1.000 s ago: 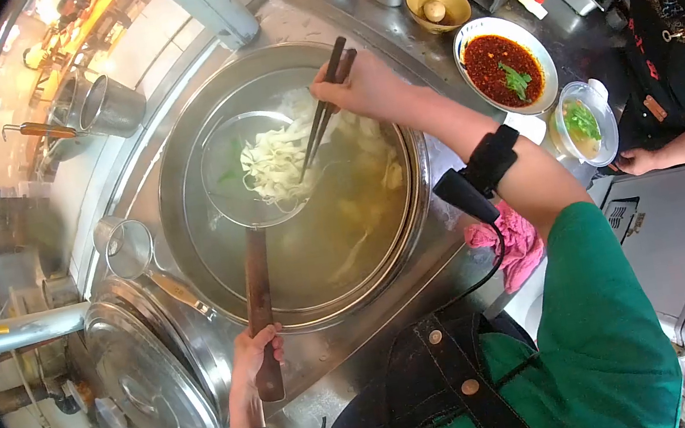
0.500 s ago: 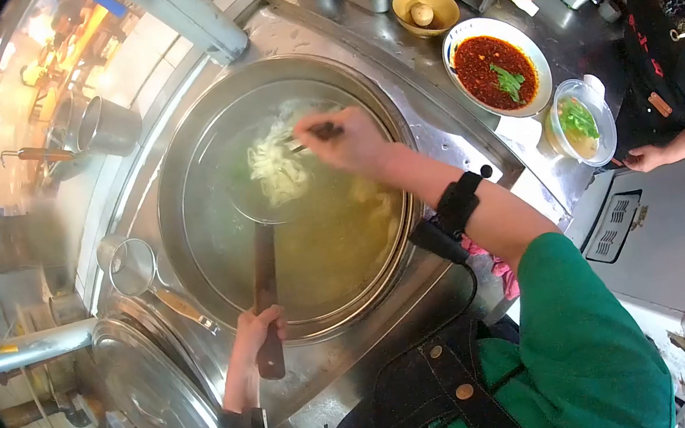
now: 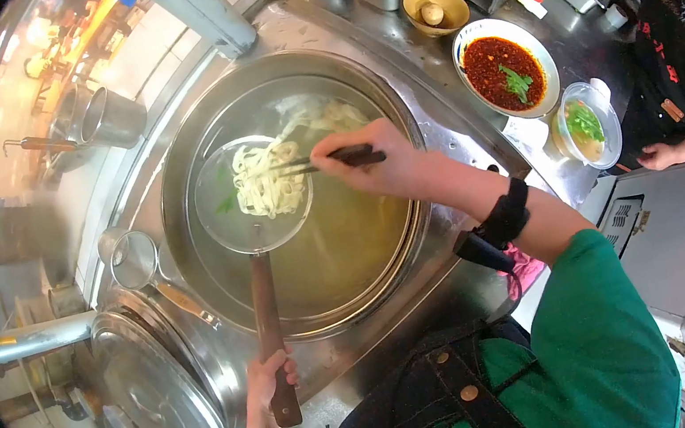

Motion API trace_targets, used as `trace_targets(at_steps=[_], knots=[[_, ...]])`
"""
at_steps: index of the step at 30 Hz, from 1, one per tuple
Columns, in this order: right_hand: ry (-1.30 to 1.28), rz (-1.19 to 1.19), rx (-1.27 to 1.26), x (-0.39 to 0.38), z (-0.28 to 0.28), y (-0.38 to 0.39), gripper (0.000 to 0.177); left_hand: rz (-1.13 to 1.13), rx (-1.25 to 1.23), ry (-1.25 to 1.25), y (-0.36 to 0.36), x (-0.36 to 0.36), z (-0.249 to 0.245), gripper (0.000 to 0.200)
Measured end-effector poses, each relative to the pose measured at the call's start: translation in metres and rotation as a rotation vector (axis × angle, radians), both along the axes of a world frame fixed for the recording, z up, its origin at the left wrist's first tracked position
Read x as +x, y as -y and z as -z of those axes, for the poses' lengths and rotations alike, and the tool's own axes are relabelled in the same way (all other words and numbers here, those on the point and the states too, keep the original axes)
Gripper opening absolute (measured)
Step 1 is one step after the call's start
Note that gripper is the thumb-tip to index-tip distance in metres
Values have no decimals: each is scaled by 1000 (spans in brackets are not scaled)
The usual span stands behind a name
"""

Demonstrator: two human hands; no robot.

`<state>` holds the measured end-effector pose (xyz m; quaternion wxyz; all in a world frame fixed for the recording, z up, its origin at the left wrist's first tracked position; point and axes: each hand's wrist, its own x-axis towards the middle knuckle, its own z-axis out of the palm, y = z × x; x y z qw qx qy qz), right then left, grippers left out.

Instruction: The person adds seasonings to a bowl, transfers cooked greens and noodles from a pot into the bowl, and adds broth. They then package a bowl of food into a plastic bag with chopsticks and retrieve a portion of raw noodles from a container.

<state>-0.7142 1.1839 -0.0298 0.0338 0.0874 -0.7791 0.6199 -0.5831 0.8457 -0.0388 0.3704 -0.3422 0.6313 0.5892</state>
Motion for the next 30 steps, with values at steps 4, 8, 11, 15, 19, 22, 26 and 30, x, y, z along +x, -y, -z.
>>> trace_targets(at_steps=[4, 8, 11, 15, 19, 22, 26, 30], knots=[[-349, 13, 129, -5, 21, 15, 9, -12, 18, -15, 3, 4, 3, 22], [-430, -43, 314, -3, 8, 8, 8, -31, 8, -3, 9, 6, 4, 22], [-459, -42, 290, 2, 3, 9, 6, -54, 18, 5, 12, 6, 10, 23], [-501, -163, 321, 1, 24, 39, 4, -78, 11, -20, 5, 1, 9, 23], [-389, -125, 124, -8, 35, 37, 4, -75, -39, -10, -2, -1, 3, 23], [-534, -54, 347, -6, 18, 16, 4, -79, -10, -15, 2, 2, 8, 22], [-395, -94, 128, 13, 23, 28, 9, -82, -16, -8, 3, 3, 17, 21], [-312, -108, 154, 11, 24, 20, 15, -79, 21, -38, 7, 4, 17, 21]])
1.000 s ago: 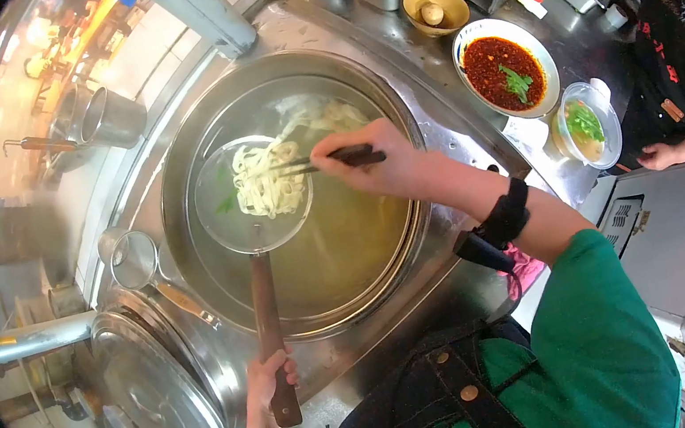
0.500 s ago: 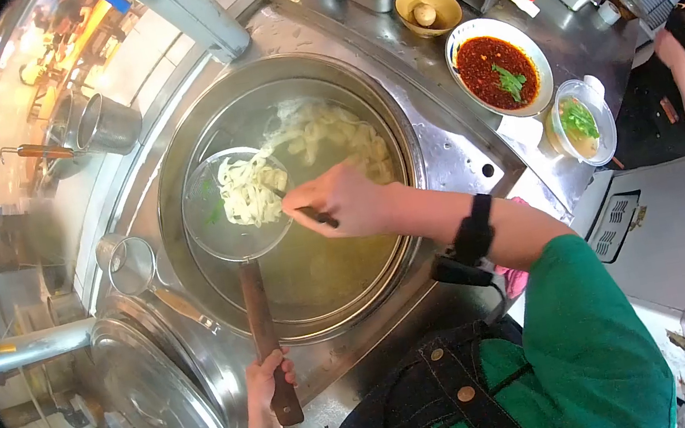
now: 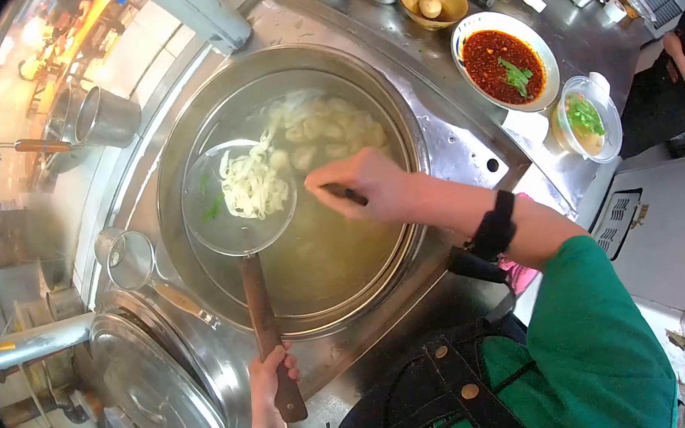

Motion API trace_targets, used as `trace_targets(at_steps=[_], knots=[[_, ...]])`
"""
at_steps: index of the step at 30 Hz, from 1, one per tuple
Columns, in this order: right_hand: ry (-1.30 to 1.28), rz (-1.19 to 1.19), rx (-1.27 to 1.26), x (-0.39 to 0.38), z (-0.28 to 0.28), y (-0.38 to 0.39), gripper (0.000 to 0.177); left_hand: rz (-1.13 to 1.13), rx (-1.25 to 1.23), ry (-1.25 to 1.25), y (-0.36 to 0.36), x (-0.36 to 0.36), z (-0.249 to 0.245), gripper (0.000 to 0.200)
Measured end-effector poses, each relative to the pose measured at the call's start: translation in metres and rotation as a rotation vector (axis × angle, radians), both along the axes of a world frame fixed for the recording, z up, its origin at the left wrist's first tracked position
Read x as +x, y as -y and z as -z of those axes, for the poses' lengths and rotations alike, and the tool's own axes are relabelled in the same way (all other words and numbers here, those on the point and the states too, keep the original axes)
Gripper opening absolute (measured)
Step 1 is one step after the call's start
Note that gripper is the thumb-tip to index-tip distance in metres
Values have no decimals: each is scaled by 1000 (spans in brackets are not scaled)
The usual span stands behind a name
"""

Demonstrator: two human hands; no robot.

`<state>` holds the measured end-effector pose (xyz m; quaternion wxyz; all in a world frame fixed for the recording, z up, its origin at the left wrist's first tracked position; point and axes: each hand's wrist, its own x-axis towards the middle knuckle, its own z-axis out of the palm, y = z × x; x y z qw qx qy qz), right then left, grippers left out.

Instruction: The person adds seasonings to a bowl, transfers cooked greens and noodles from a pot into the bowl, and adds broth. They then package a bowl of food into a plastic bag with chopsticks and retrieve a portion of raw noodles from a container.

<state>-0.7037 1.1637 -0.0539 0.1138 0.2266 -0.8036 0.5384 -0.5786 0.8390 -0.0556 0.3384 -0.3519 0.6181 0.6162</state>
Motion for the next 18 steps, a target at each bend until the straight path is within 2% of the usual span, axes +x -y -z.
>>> trace_targets(at_steps=[4, 6, 7, 9, 12, 16, 18], knots=[[-88, 42, 156, -5, -16, -8, 12, -20, -27, 10, -3, 1, -6, 21], [-192, -25, -66, -6, -4, 15, 9, -7, -10, 15, -5, -2, -6, 21], [-194, -22, -67, -8, 0, 22, 9, -4, -12, 13, -6, -3, -6, 21], [-123, -217, 200, -9, 9, 33, 15, -19, -1, 40, -6, -3, -5, 20], [-127, -281, 222, -28, 23, 34, 19, -3, 5, 45, -8, -3, -10, 21], [-100, -290, 223, -30, 4, 12, 23, -36, 35, 51, -3, 0, -5, 20], [-178, -89, 124, -28, -2, 7, 8, -47, -9, 58, -4, -2, -6, 21]])
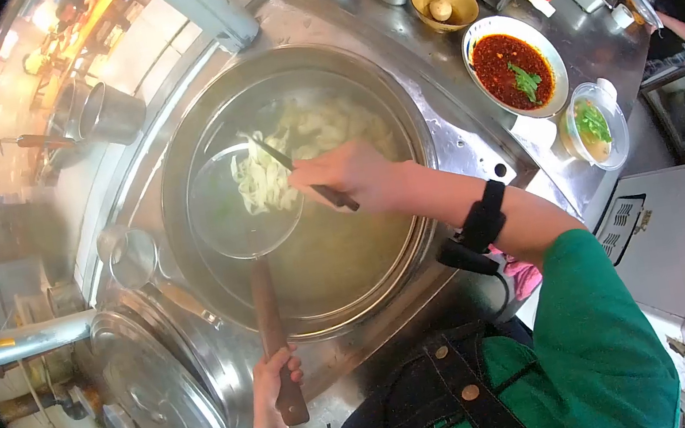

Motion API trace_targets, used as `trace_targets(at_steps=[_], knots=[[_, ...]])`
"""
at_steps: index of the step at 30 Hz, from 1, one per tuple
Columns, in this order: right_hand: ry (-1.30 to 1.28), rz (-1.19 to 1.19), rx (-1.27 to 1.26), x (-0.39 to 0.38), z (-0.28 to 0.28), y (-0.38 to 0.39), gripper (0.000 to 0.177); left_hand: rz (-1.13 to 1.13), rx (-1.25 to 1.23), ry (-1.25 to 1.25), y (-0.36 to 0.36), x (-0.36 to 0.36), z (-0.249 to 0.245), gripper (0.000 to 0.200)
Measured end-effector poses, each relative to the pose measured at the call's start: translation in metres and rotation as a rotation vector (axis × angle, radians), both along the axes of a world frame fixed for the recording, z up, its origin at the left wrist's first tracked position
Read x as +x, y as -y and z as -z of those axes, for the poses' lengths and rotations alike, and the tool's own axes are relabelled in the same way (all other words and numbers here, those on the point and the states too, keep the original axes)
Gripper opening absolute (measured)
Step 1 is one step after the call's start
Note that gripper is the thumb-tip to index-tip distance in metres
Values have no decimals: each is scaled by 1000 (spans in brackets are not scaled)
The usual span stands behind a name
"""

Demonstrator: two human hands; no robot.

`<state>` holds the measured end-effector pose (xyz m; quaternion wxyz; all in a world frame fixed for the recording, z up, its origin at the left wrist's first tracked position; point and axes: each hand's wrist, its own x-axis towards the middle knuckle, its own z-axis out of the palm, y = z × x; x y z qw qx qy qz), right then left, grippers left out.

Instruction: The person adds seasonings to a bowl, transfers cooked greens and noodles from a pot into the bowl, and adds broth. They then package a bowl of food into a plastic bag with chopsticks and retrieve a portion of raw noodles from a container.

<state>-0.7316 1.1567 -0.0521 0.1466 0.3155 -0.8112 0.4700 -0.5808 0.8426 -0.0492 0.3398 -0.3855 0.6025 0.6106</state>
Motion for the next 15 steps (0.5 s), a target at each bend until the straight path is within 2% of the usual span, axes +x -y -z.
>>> trace_targets(at_steps=[4, 6, 10, 12, 13, 15], knots=[[51, 96, -99, 15, -16, -8, 10, 93, -21, -22, 12, -1, 14, 25], [189, 212, -141, 20, -5, -9, 8, 209, -122, -47, 19, -2, 24, 24], [91, 204, -213, 4, 45, 20, 9, 209, -140, 9, 3, -22, 25, 23], [78, 56, -284, 7, 48, 35, 12, 122, -2, 2, 10, -23, 40, 24], [227, 56, -306, 10, 41, 34, 12, 124, -4, 2, 9, -19, 32, 24], [289, 94, -319, 12, 26, 13, 11, 94, 98, 14, 6, -6, 14, 25]])
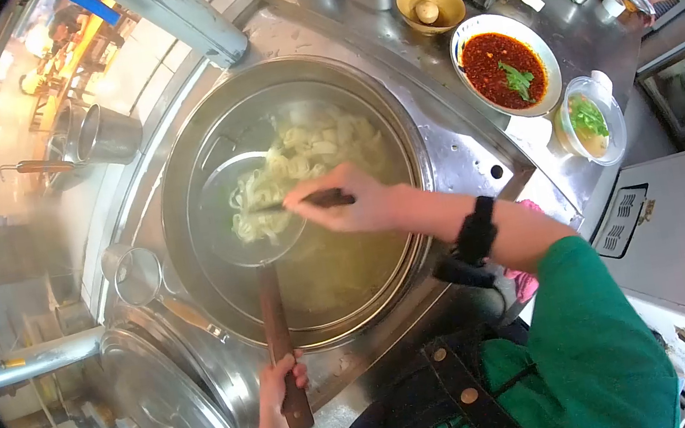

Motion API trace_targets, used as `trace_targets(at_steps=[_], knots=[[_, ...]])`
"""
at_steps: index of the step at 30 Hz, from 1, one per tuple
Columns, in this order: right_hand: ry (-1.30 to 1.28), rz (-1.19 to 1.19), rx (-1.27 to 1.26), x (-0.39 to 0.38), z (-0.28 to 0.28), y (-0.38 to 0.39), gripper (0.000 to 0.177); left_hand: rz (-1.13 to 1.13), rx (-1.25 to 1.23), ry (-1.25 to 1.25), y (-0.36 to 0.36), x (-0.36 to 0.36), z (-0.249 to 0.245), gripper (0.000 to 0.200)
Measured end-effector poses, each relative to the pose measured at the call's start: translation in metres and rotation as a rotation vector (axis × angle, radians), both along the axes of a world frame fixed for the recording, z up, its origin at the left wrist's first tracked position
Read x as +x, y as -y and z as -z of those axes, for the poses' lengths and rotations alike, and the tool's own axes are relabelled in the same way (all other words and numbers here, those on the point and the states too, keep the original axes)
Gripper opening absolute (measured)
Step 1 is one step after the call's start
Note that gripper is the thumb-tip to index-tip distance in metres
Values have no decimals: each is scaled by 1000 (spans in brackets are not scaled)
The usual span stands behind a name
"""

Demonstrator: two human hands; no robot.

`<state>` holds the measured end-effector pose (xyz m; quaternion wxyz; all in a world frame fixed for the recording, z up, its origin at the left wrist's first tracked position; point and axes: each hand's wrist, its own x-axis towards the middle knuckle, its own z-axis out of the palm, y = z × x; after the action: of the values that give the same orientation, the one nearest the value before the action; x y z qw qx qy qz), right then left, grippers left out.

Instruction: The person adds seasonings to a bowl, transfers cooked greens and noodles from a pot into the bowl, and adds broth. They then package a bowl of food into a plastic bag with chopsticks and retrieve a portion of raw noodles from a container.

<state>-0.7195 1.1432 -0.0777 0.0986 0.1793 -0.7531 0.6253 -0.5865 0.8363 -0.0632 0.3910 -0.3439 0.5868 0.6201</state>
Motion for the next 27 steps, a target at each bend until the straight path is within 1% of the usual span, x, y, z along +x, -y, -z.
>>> trace_targets(at_steps=[1, 2, 3, 4, 5, 6, 8, 9, 10, 12, 14, 16, 18, 19, 20, 21, 23, 25, 26, 27], knots=[[65, 27, -10, -1, -13, -10, 11, -1, 2, 3, 2, 4, 0, 25], [79, 27, -60, -4, -23, -17, 10, 12, -94, 22, 3, 9, 1, 25], [87, 24, -58, -8, -15, -16, 10, 26, -191, 44, 3, 15, 2, 25], [58, 22, 3, -14, -5, -12, 10, 24, -190, 48, -1, 15, 1, 25], [24, 22, 63, -17, 4, -10, 11, -60, -141, 47, -5, 9, 1, 26], [24, 21, 61, -15, 2, -9, 11, -143, -92, 46, -7, 5, 1, 26], [381, -105, -154, -5, -2, -6, 11, -125, -112, 43, -4, 9, -3, 26], [398, -112, -153, 3, -10, -7, 11, -106, -128, 40, -1, 13, -5, 26], [374, -161, -104, 13, -21, -12, 11, -110, -130, 62, 3, 18, -8, 26], [306, -263, -7, 27, -52, -27, 10, -18, -218, 19, 7, 19, -12, 27], [217, -359, 87, 35, -69, -35, 10, -21, -245, 28, 3, 11, -20, 27], [72, -590, 256, 50, -31, 6, 5, -11, -275, 25, 5, 7, -22, 27], [-244, -656, 452, 57, 16, 43, 6, 17, -281, -48, 12, 1, -19, 25], [-249, -643, 450, 52, 38, 47, 6, 27, -286, -57, 15, -2, -21, 25], [-230, -657, 540, 41, 54, 47, 6, 44, -290, -70, 17, -6, -23, 23], [-208, -675, 630, 28, 57, 45, 9, 55, -293, -80, 19, -9, -25, 21], [-165, -551, 665, 7, 61, 25, 13, 73, -325, -65, 20, -15, -27, 18], [-244, -333, 601, -9, 73, 10, 14, 86, -354, -50, 21, -20, -24, 16], [-251, -336, 605, -17, 71, 6, 14, 121, -356, -82, 22, -23, -14, 15], [-282, -171, 532, -24, 70, 3, 14, 158, -358, -113, 20, -26, -6, 13]])
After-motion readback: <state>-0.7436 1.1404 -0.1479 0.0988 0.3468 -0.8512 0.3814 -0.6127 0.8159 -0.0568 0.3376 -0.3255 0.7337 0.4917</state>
